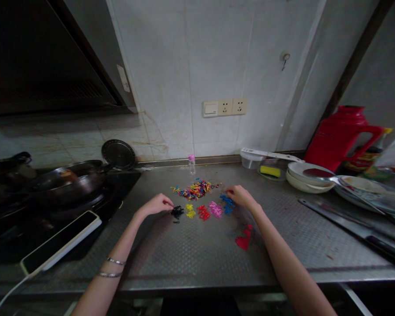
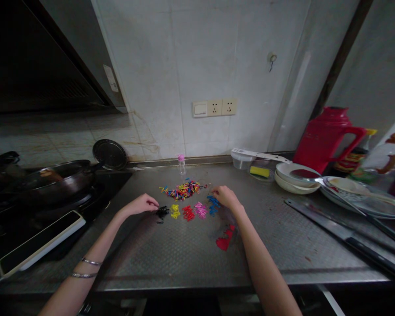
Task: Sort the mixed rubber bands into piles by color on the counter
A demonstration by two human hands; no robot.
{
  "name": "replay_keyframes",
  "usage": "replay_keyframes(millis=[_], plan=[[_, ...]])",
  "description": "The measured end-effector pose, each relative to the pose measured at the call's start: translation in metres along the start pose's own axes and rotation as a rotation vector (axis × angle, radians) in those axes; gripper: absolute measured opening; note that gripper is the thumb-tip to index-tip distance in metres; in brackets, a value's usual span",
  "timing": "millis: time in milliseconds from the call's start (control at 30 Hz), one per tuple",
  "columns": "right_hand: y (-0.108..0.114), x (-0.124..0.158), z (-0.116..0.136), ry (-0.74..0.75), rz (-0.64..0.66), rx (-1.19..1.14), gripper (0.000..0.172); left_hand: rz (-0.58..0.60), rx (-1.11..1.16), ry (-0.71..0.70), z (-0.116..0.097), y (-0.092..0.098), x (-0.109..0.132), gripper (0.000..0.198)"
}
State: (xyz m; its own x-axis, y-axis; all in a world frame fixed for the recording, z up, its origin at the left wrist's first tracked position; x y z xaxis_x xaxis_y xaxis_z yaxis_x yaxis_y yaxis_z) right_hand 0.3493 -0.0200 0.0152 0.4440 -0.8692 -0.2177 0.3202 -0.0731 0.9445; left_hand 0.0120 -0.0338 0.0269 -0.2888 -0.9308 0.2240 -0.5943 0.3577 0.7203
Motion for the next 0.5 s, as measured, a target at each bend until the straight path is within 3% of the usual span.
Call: replay_keyframes(millis=[333,500], plan=[[-0.004,0.000,-0.003,-0.007,0.010,0.014,0.030,-0.401,-0.074,0.068,0.017,0.021,-0.055,0.020],[-0.005,-0.001,-0.006,-0.023,0.016,0.010,0.030,-0.477,-0.237,0.148,0.020,0.022,-0.065,0.023]])
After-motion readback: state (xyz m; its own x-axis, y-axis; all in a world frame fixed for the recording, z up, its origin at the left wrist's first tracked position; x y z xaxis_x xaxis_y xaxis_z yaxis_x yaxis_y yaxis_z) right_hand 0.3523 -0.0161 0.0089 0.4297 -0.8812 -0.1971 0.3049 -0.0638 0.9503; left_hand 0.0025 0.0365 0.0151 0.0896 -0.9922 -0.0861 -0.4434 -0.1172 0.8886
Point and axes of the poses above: each hand's wrist, its own x-axis away from the middle knuckle, its own y-axis out of the back of the hand, z = x × y, the point moved 5 cm from there along -x, towards the middle knuckle, and after that the axes turned 15 degrees about y, right-handed, at the moved point
